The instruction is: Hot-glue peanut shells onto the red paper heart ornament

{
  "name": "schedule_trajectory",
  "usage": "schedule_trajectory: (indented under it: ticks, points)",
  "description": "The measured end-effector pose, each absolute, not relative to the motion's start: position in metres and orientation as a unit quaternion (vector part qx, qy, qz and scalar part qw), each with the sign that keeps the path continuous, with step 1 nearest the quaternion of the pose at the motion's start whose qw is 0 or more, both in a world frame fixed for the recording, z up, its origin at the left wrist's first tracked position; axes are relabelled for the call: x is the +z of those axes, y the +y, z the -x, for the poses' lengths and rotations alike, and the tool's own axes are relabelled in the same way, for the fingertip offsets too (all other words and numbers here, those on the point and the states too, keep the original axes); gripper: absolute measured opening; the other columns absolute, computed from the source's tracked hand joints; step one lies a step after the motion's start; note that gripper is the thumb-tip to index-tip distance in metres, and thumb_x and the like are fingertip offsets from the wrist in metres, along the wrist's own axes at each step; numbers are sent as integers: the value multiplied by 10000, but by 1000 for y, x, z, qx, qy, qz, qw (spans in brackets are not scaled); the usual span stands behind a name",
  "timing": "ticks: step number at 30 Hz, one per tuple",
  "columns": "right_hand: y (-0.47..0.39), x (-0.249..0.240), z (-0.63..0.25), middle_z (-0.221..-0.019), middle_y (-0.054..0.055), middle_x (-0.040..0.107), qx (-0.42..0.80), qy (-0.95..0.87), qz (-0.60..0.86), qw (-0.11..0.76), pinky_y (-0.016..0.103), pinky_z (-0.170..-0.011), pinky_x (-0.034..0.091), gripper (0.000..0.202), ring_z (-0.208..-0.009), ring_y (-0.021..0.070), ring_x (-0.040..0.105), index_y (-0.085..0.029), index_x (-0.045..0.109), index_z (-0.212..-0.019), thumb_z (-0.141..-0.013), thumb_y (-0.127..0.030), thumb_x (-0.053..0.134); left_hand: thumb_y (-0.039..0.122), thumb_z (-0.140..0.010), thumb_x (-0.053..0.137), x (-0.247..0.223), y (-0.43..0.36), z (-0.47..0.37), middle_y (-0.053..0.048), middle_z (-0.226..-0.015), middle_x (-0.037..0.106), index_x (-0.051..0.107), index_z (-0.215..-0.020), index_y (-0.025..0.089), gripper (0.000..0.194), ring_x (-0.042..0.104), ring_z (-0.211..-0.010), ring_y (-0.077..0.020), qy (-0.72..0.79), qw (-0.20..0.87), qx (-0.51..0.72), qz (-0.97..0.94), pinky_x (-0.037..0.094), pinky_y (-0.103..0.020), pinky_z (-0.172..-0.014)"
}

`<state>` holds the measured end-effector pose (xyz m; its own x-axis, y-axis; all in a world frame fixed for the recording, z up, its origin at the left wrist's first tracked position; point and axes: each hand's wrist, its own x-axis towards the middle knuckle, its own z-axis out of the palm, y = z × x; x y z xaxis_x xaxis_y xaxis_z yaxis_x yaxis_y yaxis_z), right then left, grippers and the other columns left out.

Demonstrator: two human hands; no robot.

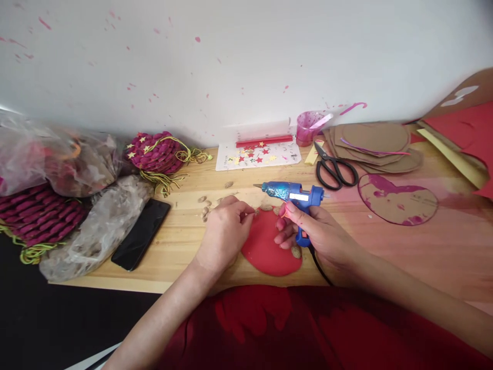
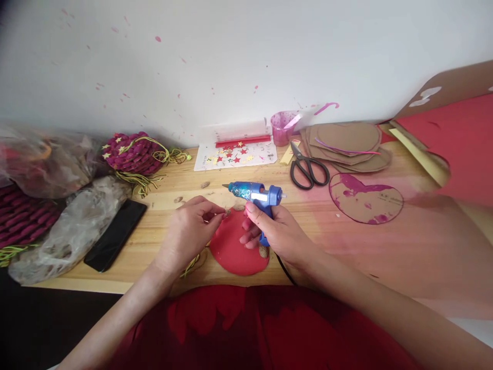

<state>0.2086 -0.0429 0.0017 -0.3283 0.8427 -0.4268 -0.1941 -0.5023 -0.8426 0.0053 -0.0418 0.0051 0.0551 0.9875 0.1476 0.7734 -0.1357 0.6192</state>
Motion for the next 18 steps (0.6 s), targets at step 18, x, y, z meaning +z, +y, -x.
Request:
schedule_trajectory:
  ticks: [18]
  points:
    - [-44,-3,-208,-799,60,717,738,-334,485,330,182,-374,435,428,-595,158,711,-185,636,-870,-859,-602,736,84,-837,676,2,-37,-14,-60,-794,690,776,-760,202,172,625,-739,-195,629,153,226,-728,435,-305,-700]
